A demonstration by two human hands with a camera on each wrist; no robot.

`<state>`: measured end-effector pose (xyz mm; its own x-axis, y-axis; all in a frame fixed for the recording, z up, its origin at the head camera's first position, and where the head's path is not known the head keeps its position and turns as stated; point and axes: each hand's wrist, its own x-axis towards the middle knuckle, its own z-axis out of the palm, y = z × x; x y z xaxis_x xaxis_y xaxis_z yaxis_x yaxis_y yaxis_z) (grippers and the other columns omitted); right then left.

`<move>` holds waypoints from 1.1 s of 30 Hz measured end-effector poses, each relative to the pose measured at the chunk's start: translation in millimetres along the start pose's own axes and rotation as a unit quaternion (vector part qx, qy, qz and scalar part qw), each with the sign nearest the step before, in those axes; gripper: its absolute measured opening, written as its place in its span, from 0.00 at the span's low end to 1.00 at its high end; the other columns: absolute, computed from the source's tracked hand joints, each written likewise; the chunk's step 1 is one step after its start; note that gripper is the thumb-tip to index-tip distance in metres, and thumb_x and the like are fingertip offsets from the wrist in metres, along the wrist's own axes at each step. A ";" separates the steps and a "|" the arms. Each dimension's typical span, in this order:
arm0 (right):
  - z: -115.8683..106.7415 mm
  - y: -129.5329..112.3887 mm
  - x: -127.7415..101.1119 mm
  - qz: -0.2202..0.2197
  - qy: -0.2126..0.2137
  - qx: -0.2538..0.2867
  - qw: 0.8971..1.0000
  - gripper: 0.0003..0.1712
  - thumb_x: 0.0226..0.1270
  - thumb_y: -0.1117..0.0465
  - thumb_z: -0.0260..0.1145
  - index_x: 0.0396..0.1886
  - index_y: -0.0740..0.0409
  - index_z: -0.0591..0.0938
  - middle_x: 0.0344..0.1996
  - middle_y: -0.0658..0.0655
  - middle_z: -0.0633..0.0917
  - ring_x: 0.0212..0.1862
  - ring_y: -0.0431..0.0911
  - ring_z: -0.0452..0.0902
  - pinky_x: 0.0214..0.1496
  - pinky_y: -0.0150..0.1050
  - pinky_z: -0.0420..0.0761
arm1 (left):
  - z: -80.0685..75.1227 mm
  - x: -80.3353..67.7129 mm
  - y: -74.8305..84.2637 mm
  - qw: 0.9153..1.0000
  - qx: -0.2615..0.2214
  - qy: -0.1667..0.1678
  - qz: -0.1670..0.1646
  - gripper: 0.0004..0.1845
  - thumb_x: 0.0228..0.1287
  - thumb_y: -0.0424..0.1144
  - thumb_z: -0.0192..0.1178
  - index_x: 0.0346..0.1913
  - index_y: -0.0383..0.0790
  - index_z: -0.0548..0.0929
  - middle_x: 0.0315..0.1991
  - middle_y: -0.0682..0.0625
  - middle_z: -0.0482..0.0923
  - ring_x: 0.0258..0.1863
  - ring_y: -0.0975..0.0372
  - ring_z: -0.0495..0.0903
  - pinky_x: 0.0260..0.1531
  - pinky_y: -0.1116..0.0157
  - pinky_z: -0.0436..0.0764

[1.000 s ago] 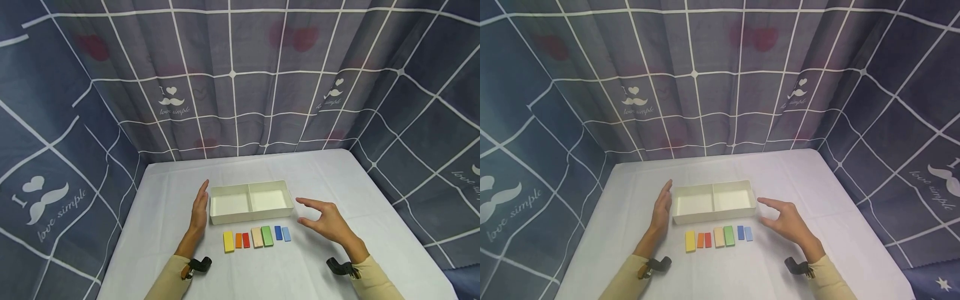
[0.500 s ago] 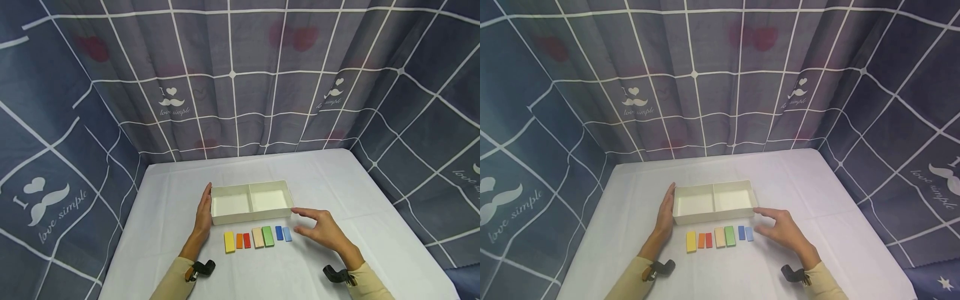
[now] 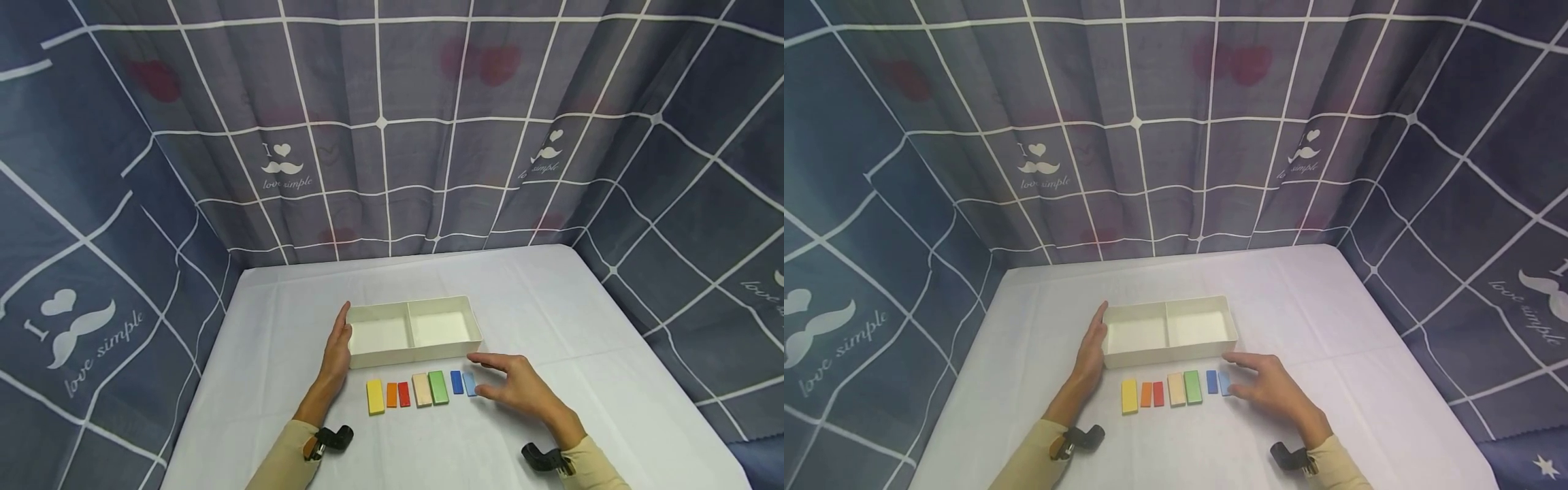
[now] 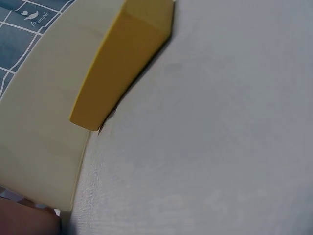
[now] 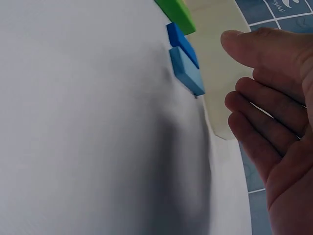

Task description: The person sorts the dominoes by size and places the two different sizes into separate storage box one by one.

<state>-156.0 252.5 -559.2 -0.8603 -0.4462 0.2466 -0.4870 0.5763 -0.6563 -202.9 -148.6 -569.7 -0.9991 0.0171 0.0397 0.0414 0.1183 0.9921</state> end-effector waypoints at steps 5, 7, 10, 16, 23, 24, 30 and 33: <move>5.6 2.9 -1.8 0.003 -0.016 0.008 1.000 0.36 0.57 0.62 0.87 0.67 0.58 0.88 0.62 0.53 0.91 0.65 0.49 0.87 0.69 0.35 0.84 | 2.3 0.1 -1.2 1.000 -0.014 -0.001 -0.004 0.31 0.92 0.41 0.32 0.91 0.51 0.48 0.92 0.46 0.44 0.91 0.47 0.40 0.88 0.39 0.39; 7.6 4.2 -2.2 0.003 -0.019 0.006 1.000 0.36 0.57 0.62 0.88 0.67 0.57 0.88 0.62 0.52 0.91 0.66 0.47 0.87 0.70 0.32 0.82 | 2.8 0.1 -2.2 1.000 -0.015 0.000 -0.003 0.31 0.92 0.41 0.33 0.91 0.51 0.48 0.92 0.46 0.44 0.91 0.46 0.40 0.88 0.39 0.39; 10.5 6.1 -2.4 0.006 -0.023 0.010 1.000 0.36 0.57 0.62 0.88 0.67 0.55 0.88 0.62 0.50 0.91 0.67 0.46 0.86 0.71 0.29 0.80 | 2.9 0.8 -3.2 1.000 -0.012 0.003 -0.002 0.31 0.92 0.41 0.32 0.91 0.52 0.49 0.92 0.46 0.44 0.91 0.47 0.41 0.89 0.39 0.40; 15.1 7.7 -3.9 0.024 -0.033 0.012 0.999 0.36 0.59 0.61 0.87 0.69 0.53 0.87 0.64 0.48 0.90 0.69 0.47 0.85 0.72 0.28 0.78 | 3.9 1.2 -1.6 1.000 -0.014 0.013 -0.003 0.31 0.92 0.42 0.32 0.91 0.53 0.50 0.92 0.45 0.45 0.91 0.45 0.41 0.88 0.38 0.40; 15.8 5.6 -5.5 0.039 -0.031 0.011 0.999 0.35 0.59 0.62 0.86 0.68 0.51 0.87 0.64 0.47 0.90 0.69 0.48 0.85 0.72 0.33 0.81 | 5.4 1.1 -2.9 0.999 -0.030 0.022 -0.003 0.31 0.92 0.42 0.33 0.91 0.54 0.52 0.91 0.43 0.46 0.90 0.42 0.42 0.87 0.35 0.41; 15.9 5.4 -5.7 0.041 -0.031 0.009 0.999 0.35 0.60 0.62 0.86 0.68 0.51 0.88 0.64 0.47 0.90 0.68 0.48 0.85 0.72 0.34 0.81 | 5.2 1.1 -3.2 0.999 -0.031 0.021 -0.005 0.31 0.92 0.42 0.33 0.91 0.55 0.52 0.91 0.44 0.46 0.91 0.43 0.42 0.87 0.36 0.41; 17.0 6.4 -7.1 0.038 -0.020 -0.002 0.999 0.32 0.60 0.64 0.85 0.66 0.49 0.89 0.61 0.45 0.91 0.67 0.45 0.86 0.70 0.35 0.83 | 4.9 1.3 -4.9 0.999 -0.031 0.017 -0.015 0.31 0.92 0.41 0.32 0.91 0.58 0.51 0.92 0.49 0.44 0.91 0.48 0.41 0.89 0.40 0.40; 18.0 6.1 -7.6 0.038 -0.017 -0.002 0.999 0.32 0.60 0.65 0.85 0.66 0.50 0.89 0.61 0.45 0.91 0.67 0.44 0.86 0.70 0.35 0.83 | 4.6 0.9 -4.6 0.999 -0.032 0.017 -0.014 0.31 0.92 0.41 0.32 0.91 0.57 0.51 0.92 0.48 0.45 0.91 0.47 0.41 0.89 0.39 0.40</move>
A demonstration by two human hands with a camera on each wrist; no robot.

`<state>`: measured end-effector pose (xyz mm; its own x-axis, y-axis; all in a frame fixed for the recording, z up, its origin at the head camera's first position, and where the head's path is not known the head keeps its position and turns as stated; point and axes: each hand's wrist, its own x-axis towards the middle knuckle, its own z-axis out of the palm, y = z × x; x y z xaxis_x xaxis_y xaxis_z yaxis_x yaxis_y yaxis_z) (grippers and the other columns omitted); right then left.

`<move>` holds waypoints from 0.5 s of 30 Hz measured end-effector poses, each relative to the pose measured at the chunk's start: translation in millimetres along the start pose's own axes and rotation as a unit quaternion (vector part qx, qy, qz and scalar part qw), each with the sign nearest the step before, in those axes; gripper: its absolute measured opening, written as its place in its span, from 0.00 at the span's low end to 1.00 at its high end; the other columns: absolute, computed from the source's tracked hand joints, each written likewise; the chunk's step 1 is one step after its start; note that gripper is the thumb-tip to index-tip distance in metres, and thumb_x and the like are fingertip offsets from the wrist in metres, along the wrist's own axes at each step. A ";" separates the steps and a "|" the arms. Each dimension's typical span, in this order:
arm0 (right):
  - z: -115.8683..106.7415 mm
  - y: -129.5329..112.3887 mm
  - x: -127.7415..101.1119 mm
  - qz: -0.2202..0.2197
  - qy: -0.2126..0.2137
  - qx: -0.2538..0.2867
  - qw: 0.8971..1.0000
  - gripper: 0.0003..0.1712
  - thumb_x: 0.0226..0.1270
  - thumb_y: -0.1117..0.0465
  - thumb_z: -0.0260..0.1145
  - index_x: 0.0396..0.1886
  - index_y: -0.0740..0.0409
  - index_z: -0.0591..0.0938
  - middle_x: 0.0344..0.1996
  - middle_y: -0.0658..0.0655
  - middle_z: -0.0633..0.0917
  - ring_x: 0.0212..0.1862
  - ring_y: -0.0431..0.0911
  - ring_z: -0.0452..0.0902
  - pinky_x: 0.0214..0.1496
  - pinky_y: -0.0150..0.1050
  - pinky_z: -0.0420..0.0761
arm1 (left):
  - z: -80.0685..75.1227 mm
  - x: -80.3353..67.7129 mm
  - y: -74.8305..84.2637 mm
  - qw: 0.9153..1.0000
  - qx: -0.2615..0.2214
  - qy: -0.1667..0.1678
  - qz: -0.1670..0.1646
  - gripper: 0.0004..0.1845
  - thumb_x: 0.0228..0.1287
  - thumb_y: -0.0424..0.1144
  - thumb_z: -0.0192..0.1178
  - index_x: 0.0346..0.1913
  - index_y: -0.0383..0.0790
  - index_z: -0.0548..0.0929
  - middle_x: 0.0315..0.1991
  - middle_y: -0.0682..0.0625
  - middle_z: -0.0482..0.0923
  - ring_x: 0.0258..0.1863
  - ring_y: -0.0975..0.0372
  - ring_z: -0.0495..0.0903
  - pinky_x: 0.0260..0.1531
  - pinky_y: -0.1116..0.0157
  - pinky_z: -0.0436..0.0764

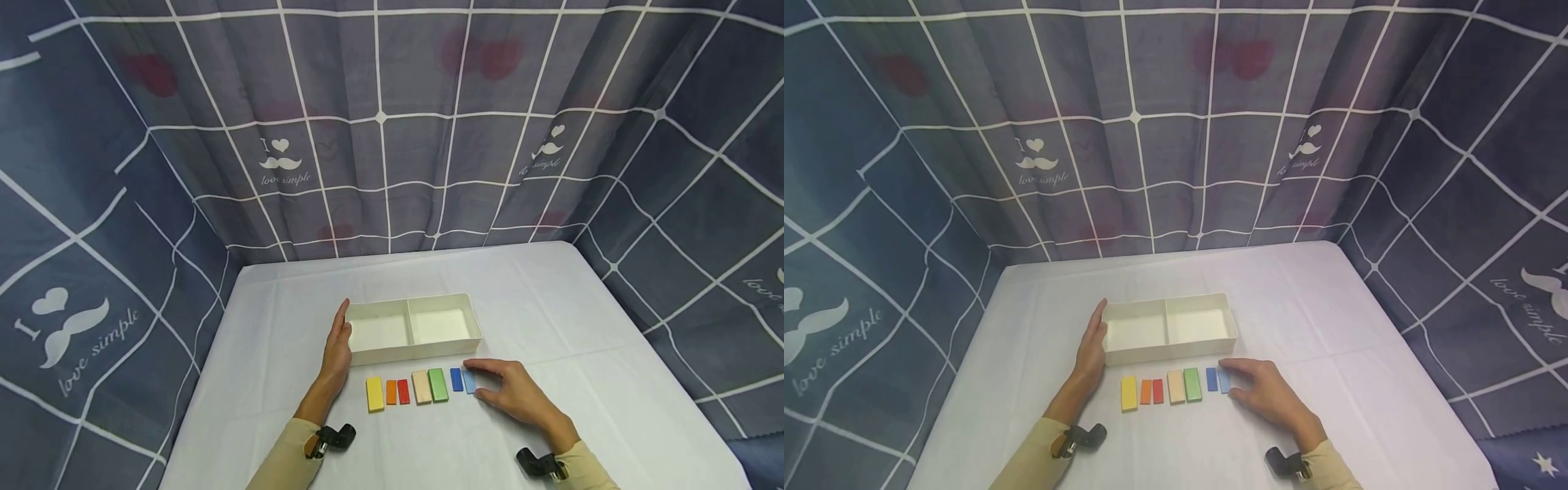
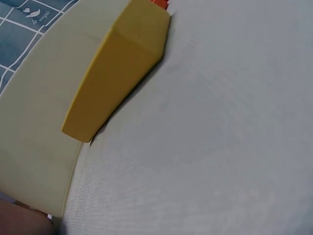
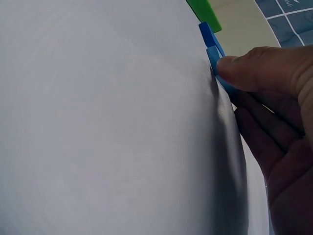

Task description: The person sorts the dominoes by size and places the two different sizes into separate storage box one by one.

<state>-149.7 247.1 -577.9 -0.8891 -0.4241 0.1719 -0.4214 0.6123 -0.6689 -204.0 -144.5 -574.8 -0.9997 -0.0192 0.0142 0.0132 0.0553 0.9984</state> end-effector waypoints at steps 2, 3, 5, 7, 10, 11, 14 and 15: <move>0.1 -0.6 0.1 0.003 0.001 0.002 1.000 0.32 0.60 0.66 0.85 0.66 0.50 0.89 0.61 0.45 0.91 0.67 0.44 0.86 0.71 0.36 0.83 | 0.1 0.0 0.5 1.000 0.000 0.001 -0.001 0.31 0.92 0.41 0.32 0.91 0.57 0.52 0.92 0.48 0.45 0.91 0.48 0.41 0.89 0.39 0.40; 0.2 -0.9 0.2 0.004 0.001 0.002 1.000 0.32 0.60 0.66 0.84 0.66 0.50 0.89 0.61 0.45 0.91 0.67 0.44 0.86 0.71 0.36 0.83 | 0.0 -0.1 0.6 1.000 0.000 0.001 -0.002 0.31 0.92 0.41 0.32 0.91 0.57 0.52 0.92 0.48 0.45 0.91 0.48 0.41 0.89 0.39 0.40; 0.2 -1.4 0.3 0.006 0.001 0.003 1.000 0.32 0.60 0.66 0.84 0.65 0.50 0.89 0.61 0.45 0.91 0.67 0.44 0.86 0.71 0.37 0.83 | -0.2 -0.2 0.5 1.000 0.000 0.001 -0.002 0.31 0.92 0.41 0.32 0.91 0.57 0.52 0.92 0.48 0.45 0.91 0.48 0.41 0.89 0.39 0.40; 0.2 -2.0 0.4 0.007 0.002 0.005 1.000 0.32 0.59 0.67 0.84 0.65 0.51 0.89 0.61 0.45 0.91 0.67 0.45 0.86 0.71 0.38 0.83 | -0.1 0.1 0.6 1.000 0.001 0.001 -0.002 0.31 0.92 0.40 0.32 0.91 0.57 0.52 0.92 0.48 0.44 0.91 0.48 0.41 0.89 0.39 0.40; 0.0 -2.7 0.8 0.007 0.002 0.005 1.000 0.32 0.60 0.67 0.84 0.65 0.51 0.89 0.61 0.45 0.91 0.67 0.45 0.86 0.71 0.39 0.84 | -0.1 0.2 0.3 1.000 0.003 0.002 0.000 0.31 0.92 0.40 0.32 0.91 0.57 0.52 0.92 0.48 0.44 0.91 0.47 0.40 0.89 0.39 0.40; -0.1 -2.7 1.0 0.008 0.002 0.005 1.000 0.32 0.60 0.67 0.83 0.65 0.51 0.89 0.61 0.45 0.91 0.67 0.45 0.86 0.71 0.39 0.84 | 0.1 0.5 0.7 1.000 0.004 0.002 0.000 0.31 0.92 0.40 0.32 0.91 0.56 0.52 0.92 0.48 0.44 0.91 0.47 0.40 0.89 0.39 0.40; -0.6 -2.2 1.6 0.008 0.001 0.007 1.000 0.32 0.60 0.67 0.83 0.65 0.50 0.89 0.61 0.45 0.91 0.67 0.45 0.86 0.70 0.39 0.84 | 0.2 0.3 0.3 1.000 0.004 0.003 -0.002 0.31 0.92 0.41 0.32 0.91 0.57 0.52 0.92 0.49 0.44 0.91 0.47 0.41 0.89 0.39 0.40; -0.8 -2.0 1.8 0.008 0.000 0.006 1.000 0.32 0.61 0.67 0.83 0.66 0.50 0.89 0.61 0.45 0.91 0.67 0.45 0.86 0.70 0.39 0.84 | 0.3 0.4 0.5 1.000 0.004 0.003 -0.002 0.31 0.92 0.41 0.32 0.91 0.57 0.52 0.92 0.49 0.45 0.91 0.48 0.41 0.89 0.39 0.40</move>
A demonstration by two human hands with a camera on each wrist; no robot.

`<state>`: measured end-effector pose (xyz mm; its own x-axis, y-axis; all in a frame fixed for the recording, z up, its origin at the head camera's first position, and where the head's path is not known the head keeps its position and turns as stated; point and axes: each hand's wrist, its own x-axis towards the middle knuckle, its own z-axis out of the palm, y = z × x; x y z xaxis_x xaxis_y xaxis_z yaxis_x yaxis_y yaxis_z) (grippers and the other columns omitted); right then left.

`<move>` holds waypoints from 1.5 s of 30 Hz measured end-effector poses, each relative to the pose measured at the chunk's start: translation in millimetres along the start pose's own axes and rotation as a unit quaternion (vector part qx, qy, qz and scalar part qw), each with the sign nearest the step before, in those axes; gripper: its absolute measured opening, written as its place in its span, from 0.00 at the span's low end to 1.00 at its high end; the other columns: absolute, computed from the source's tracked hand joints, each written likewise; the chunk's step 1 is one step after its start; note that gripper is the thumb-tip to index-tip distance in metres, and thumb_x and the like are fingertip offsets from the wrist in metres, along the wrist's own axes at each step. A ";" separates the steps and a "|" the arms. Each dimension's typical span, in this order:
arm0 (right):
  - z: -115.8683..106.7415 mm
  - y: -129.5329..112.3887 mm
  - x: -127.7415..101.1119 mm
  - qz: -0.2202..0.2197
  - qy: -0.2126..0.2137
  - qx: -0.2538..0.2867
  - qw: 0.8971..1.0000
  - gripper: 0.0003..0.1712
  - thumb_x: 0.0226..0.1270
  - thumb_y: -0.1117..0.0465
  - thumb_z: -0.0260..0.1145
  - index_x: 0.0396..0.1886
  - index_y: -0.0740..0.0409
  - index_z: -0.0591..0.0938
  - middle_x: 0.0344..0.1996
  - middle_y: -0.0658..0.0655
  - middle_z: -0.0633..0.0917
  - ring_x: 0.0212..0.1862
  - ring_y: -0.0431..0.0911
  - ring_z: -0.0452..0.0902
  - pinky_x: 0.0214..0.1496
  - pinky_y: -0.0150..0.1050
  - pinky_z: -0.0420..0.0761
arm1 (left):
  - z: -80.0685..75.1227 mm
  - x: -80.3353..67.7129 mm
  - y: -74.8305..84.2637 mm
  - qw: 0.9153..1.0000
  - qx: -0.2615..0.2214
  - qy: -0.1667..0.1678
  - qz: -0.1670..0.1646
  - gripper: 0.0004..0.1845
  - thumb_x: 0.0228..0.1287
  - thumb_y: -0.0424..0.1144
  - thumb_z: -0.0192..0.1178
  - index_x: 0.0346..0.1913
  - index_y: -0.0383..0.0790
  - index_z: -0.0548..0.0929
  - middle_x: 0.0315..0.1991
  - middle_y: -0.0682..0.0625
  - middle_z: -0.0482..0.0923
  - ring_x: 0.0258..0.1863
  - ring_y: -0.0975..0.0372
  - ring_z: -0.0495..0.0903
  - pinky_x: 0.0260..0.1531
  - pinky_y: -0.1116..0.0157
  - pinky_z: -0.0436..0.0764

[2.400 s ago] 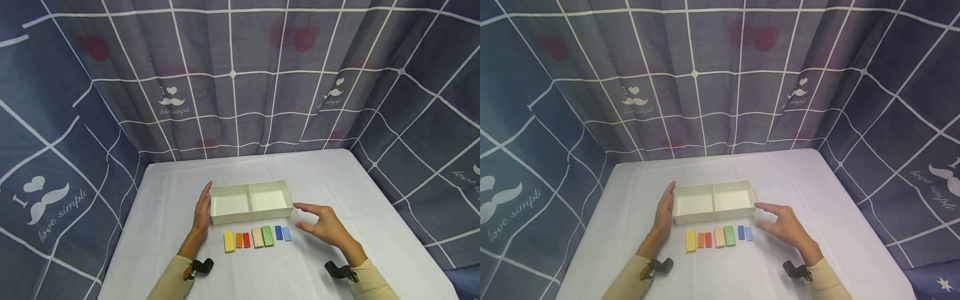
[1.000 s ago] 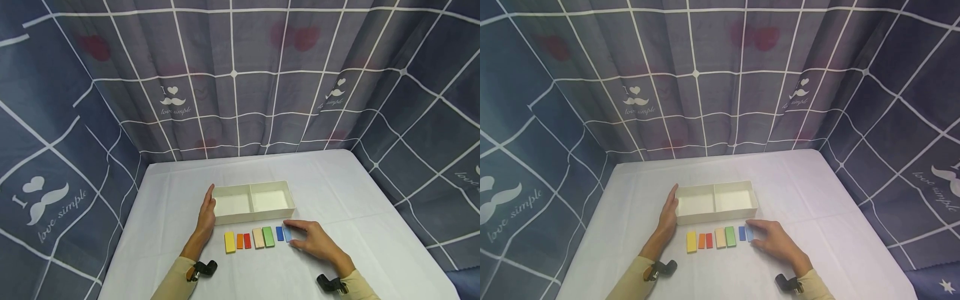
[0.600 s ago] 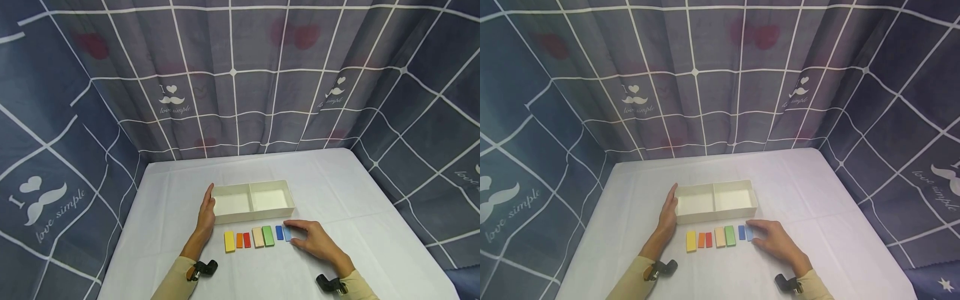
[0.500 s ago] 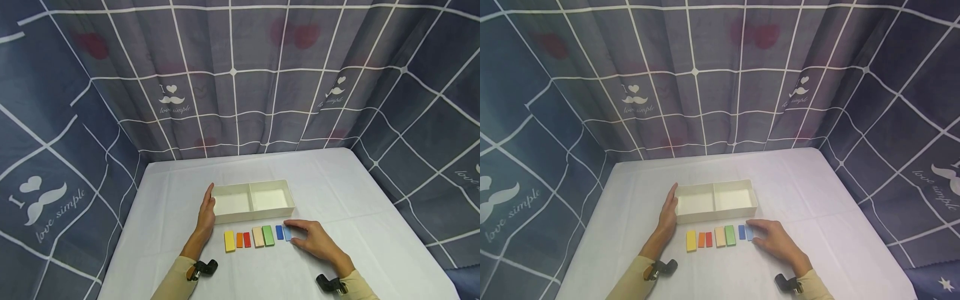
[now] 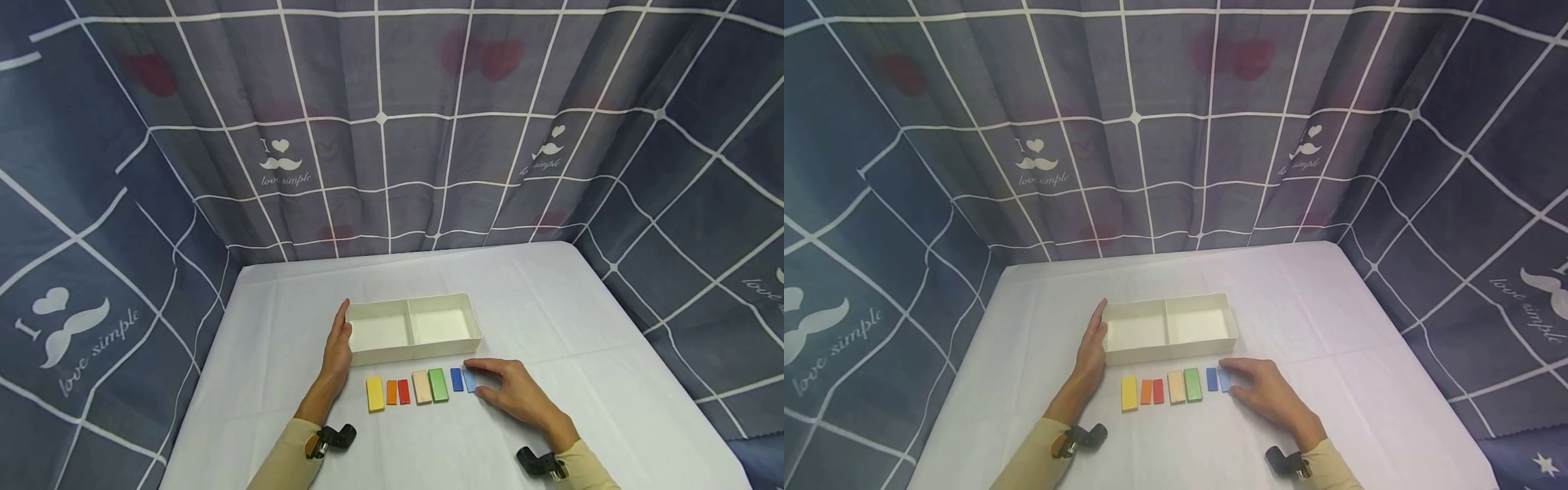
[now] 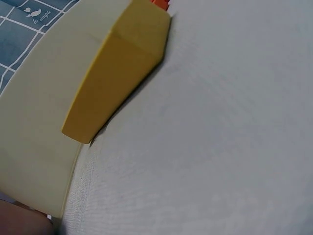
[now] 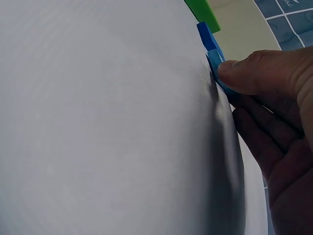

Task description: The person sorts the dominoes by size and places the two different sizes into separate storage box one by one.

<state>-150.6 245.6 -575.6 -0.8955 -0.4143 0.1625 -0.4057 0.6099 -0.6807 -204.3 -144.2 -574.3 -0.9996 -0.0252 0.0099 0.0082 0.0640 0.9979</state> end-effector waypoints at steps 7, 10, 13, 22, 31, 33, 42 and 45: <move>-4.2 -2.7 1.5 -0.019 0.007 -0.005 1.000 0.32 0.58 0.68 0.85 0.65 0.50 0.90 0.60 0.46 0.92 0.65 0.44 0.87 0.69 0.41 0.86 | 0.1 -0.3 2.1 1.000 0.000 -0.001 0.000 0.31 0.92 0.41 0.33 0.91 0.57 0.52 0.92 0.48 0.45 0.91 0.47 0.41 0.88 0.38 0.40; -8.7 -6.3 2.9 -0.034 0.013 -0.008 0.999 0.32 0.57 0.68 0.85 0.64 0.51 0.90 0.59 0.46 0.92 0.64 0.43 0.88 0.67 0.42 0.87 | 0.1 -0.6 3.0 1.000 0.002 -0.001 0.000 0.31 0.92 0.41 0.33 0.91 0.57 0.52 0.92 0.48 0.45 0.91 0.46 0.41 0.88 0.38 0.40; -13.9 -10.0 4.9 -0.049 0.019 -0.013 0.999 0.32 0.56 0.69 0.85 0.63 0.51 0.91 0.58 0.46 0.92 0.63 0.42 0.88 0.66 0.40 0.87 | 0.2 -0.9 3.8 1.000 0.004 -0.002 0.001 0.31 0.92 0.42 0.33 0.91 0.57 0.51 0.92 0.48 0.44 0.91 0.46 0.40 0.88 0.37 0.39; -28.4 -17.8 10.8 -0.087 0.031 -0.039 0.995 0.31 0.57 0.70 0.85 0.63 0.54 0.90 0.57 0.48 0.93 0.59 0.48 0.91 0.63 0.42 0.89 | -0.1 -1.0 2.1 1.000 0.001 0.000 0.000 0.30 0.93 0.43 0.33 0.91 0.59 0.52 0.92 0.50 0.44 0.91 0.47 0.41 0.88 0.38 0.40; -44.7 -26.4 17.6 -0.106 0.039 -0.059 0.992 0.34 0.55 0.71 0.85 0.63 0.52 0.90 0.59 0.49 0.93 0.59 0.49 0.91 0.63 0.38 0.89 | -0.5 -0.6 2.8 1.000 0.001 0.006 -0.007 0.30 0.92 0.42 0.33 0.90 0.60 0.53 0.92 0.52 0.45 0.91 0.48 0.41 0.89 0.40 0.40; -48.3 -28.1 20.1 -0.104 0.039 -0.060 0.992 0.34 0.55 0.71 0.85 0.64 0.50 0.90 0.59 0.48 0.93 0.59 0.49 0.91 0.63 0.36 0.88 | -0.7 -0.7 2.9 1.000 0.001 0.006 -0.002 0.30 0.92 0.42 0.33 0.90 0.57 0.53 0.92 0.51 0.45 0.91 0.47 0.41 0.88 0.39 0.40; -63.5 -36.2 34.6 -0.107 0.020 -0.055 0.993 0.34 0.57 0.70 0.85 0.65 0.50 0.90 0.59 0.48 0.92 0.59 0.49 0.91 0.60 0.48 0.91 | -0.3 -1.5 1.9 1.000 -0.006 0.002 -0.001 0.30 0.92 0.42 0.33 0.91 0.58 0.53 0.92 0.51 0.44 0.91 0.48 0.40 0.89 0.40 0.39; -66.4 -39.1 39.7 -0.107 0.015 -0.054 0.993 0.34 0.58 0.70 0.85 0.66 0.50 0.89 0.60 0.48 0.92 0.60 0.49 0.91 0.61 0.50 0.91 | -0.2 -1.1 2.6 1.000 -0.009 0.003 0.004 0.31 0.92 0.42 0.33 0.91 0.57 0.53 0.92 0.49 0.44 0.91 0.47 0.41 0.88 0.39 0.40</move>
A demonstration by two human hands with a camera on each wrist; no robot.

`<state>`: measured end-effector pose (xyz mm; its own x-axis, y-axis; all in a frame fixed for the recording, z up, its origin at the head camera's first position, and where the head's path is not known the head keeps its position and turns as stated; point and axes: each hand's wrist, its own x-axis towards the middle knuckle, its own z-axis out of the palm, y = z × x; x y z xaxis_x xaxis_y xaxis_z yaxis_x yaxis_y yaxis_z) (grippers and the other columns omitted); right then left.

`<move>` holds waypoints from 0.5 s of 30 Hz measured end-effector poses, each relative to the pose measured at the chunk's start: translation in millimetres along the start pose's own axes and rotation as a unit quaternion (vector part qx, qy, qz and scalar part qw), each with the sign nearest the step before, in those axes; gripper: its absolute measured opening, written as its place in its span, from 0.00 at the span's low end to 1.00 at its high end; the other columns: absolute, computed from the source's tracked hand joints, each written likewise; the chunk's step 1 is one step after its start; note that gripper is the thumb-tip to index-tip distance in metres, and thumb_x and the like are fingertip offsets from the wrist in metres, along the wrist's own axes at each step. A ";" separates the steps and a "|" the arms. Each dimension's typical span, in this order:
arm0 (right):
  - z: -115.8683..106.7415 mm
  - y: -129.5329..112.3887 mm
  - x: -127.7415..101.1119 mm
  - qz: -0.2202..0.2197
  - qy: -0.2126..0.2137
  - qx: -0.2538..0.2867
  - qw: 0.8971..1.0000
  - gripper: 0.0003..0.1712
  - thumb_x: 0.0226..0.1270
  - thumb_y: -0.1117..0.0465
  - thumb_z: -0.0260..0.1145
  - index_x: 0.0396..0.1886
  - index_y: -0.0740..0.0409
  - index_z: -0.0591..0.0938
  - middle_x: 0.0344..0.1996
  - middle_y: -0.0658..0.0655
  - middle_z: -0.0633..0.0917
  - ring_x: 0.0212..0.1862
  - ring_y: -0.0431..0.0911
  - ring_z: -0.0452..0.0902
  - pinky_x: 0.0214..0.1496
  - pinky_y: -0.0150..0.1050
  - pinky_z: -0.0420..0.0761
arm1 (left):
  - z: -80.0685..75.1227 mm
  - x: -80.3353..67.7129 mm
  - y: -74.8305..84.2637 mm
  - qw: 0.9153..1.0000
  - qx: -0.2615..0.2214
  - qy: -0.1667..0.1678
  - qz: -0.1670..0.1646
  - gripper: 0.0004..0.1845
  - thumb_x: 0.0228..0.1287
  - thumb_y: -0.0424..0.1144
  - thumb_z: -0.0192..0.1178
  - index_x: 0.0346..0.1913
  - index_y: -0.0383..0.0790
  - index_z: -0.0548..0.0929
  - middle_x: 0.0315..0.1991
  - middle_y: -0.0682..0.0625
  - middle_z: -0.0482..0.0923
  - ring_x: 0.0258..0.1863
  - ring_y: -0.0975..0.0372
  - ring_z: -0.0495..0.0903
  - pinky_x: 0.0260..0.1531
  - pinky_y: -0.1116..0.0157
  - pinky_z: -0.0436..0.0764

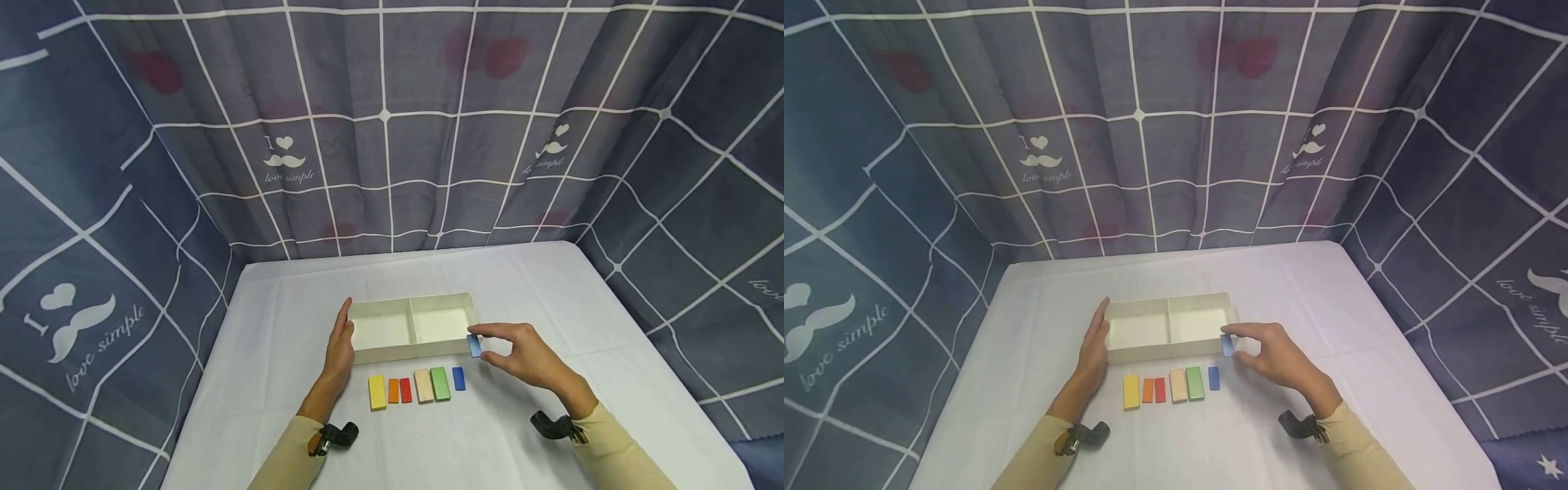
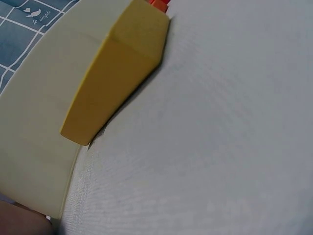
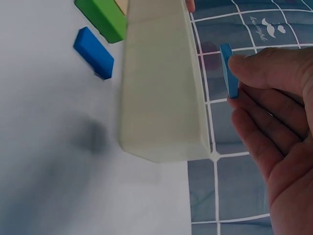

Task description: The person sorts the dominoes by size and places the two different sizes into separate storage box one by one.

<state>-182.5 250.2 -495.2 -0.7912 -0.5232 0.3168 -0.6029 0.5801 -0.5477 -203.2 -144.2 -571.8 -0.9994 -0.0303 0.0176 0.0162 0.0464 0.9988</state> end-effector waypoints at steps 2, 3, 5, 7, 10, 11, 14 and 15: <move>-1.6 -1.2 4.0 -0.003 -0.001 -0.001 1.000 0.34 0.58 0.70 0.85 0.66 0.50 0.89 0.59 0.49 0.92 0.59 0.50 0.91 0.60 0.52 0.91 | 0.0 0.5 0.1 1.000 -0.004 0.003 0.001 0.31 0.91 0.42 0.34 0.90 0.58 0.53 0.92 0.49 0.45 0.91 0.47 0.41 0.89 0.40 0.40; -2.2 -1.8 6.2 -0.003 -0.004 -0.002 1.000 0.34 0.59 0.70 0.85 0.66 0.50 0.89 0.60 0.49 0.92 0.60 0.51 0.91 0.61 0.53 0.91 | 0.1 1.0 -0.1 1.000 -0.005 0.004 0.001 0.31 0.91 0.42 0.34 0.90 0.58 0.54 0.92 0.49 0.46 0.91 0.47 0.42 0.89 0.40 0.40; -3.4 -2.9 10.3 -0.004 -0.008 -0.003 1.000 0.34 0.59 0.69 0.84 0.66 0.50 0.89 0.60 0.49 0.92 0.60 0.51 0.91 0.61 0.54 0.90 | 0.1 1.0 -0.4 1.000 -0.001 0.006 0.004 0.31 0.91 0.43 0.34 0.90 0.57 0.54 0.92 0.47 0.46 0.91 0.44 0.42 0.88 0.37 0.40; -4.7 -3.0 14.6 -0.005 -0.011 -0.003 1.000 0.33 0.60 0.69 0.84 0.66 0.51 0.89 0.60 0.50 0.92 0.60 0.51 0.91 0.62 0.54 0.90 | 0.2 0.9 -1.2 1.000 0.001 0.006 0.002 0.31 0.91 0.43 0.34 0.90 0.57 0.54 0.92 0.47 0.46 0.91 0.45 0.42 0.88 0.37 0.40; -6.6 -1.4 21.1 -0.006 -0.012 -0.008 1.000 0.32 0.61 0.68 0.84 0.66 0.51 0.89 0.60 0.50 0.92 0.61 0.51 0.91 0.62 0.54 0.90 | 0.1 0.5 -1.5 1.000 0.004 0.004 0.001 0.30 0.92 0.43 0.34 0.91 0.56 0.53 0.92 0.47 0.45 0.91 0.44 0.41 0.88 0.37 0.40; -7.5 -0.8 23.3 -0.005 -0.012 -0.008 1.000 0.32 0.61 0.68 0.84 0.66 0.52 0.89 0.60 0.51 0.92 0.61 0.51 0.91 0.62 0.55 0.90 | 0.1 0.4 -1.4 1.000 0.005 0.003 0.002 0.30 0.92 0.43 0.33 0.91 0.56 0.53 0.92 0.47 0.45 0.91 0.44 0.41 0.88 0.36 0.40; -9.6 1.7 30.0 -0.001 -0.010 -0.010 1.000 0.32 0.62 0.69 0.83 0.66 0.51 0.89 0.60 0.51 0.92 0.61 0.51 0.90 0.63 0.55 0.89 | 0.0 0.0 -1.2 1.000 0.002 0.002 0.000 0.30 0.92 0.43 0.34 0.90 0.57 0.53 0.92 0.48 0.46 0.91 0.45 0.42 0.88 0.38 0.40; -10.2 2.4 32.3 0.000 -0.011 -0.009 1.000 0.32 0.62 0.69 0.83 0.67 0.51 0.89 0.60 0.51 0.92 0.61 0.51 0.90 0.63 0.55 0.89 | 0.0 0.1 -1.0 1.000 0.002 0.002 0.002 0.30 0.92 0.43 0.34 0.91 0.56 0.53 0.92 0.47 0.46 0.91 0.44 0.42 0.88 0.36 0.40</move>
<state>-210.5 241.0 -478.3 -0.7887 -0.5367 0.2999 -0.6050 0.5906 -0.5341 -203.4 -144.2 -572.7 -0.9991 -0.0347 0.0225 0.0207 0.0511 0.9985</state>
